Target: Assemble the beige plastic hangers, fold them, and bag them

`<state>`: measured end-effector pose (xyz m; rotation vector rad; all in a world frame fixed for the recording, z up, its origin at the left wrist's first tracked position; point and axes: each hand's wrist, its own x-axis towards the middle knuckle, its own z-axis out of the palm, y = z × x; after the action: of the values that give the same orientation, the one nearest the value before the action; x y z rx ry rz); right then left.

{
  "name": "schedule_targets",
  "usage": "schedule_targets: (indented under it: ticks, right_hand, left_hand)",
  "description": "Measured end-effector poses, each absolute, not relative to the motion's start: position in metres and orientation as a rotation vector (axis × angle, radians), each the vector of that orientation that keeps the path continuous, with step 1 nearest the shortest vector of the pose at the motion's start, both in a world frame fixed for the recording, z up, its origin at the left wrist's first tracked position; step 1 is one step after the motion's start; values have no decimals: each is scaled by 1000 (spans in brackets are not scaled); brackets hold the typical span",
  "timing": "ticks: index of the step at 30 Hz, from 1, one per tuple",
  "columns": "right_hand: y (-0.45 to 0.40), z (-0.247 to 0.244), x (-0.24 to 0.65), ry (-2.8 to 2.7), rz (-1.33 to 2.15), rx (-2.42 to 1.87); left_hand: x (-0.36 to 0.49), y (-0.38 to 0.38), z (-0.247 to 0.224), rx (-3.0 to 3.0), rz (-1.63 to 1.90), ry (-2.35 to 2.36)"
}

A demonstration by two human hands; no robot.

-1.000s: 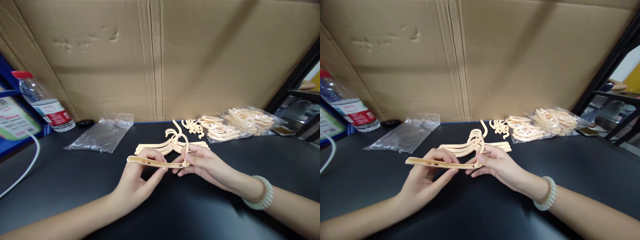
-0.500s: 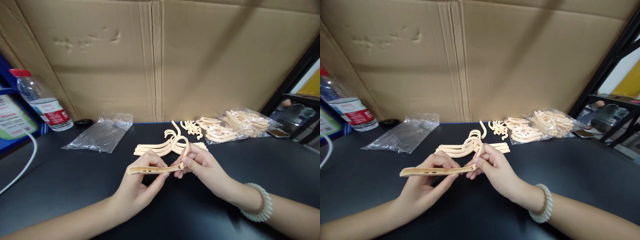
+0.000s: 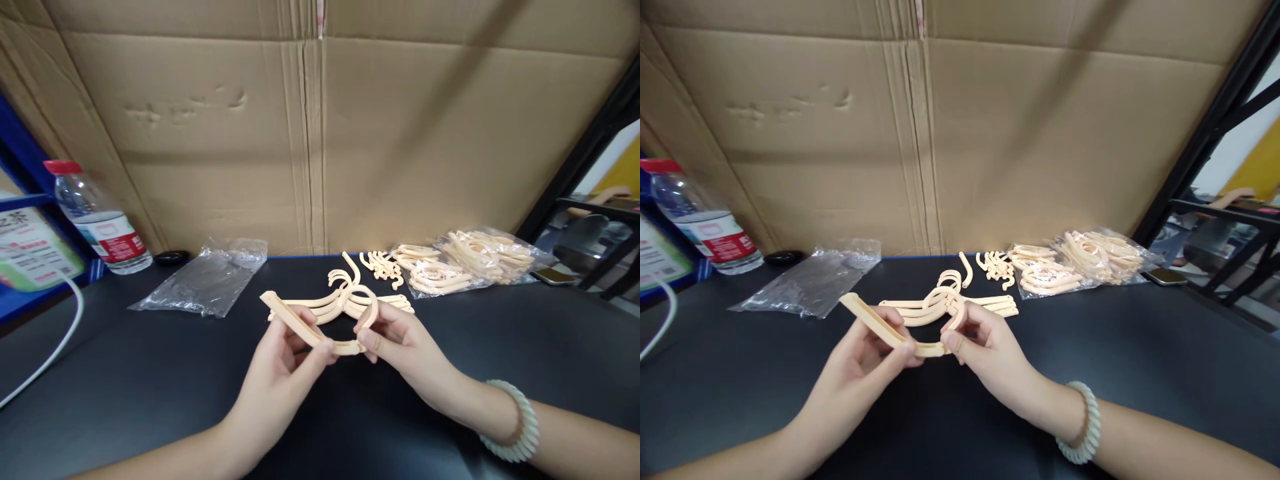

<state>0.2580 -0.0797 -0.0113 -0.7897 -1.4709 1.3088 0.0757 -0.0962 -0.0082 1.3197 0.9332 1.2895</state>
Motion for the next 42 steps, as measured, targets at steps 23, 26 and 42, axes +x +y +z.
schedule_targets:
  ticks: [23, 26, 42]
  right_hand:
    - [74, 3, 297, -2613, 176, -822]
    - [71, 6, 299, -2534, 175, -827]
    - [-55, 4, 281, -1475, 1089, -705]
  left_hand:
    - [73, -91, -9, 972, 1113, 822]
    - [73, -91, -9, 975, 1112, 814]
    - [75, -87, -6, 1070, 1105, 846]
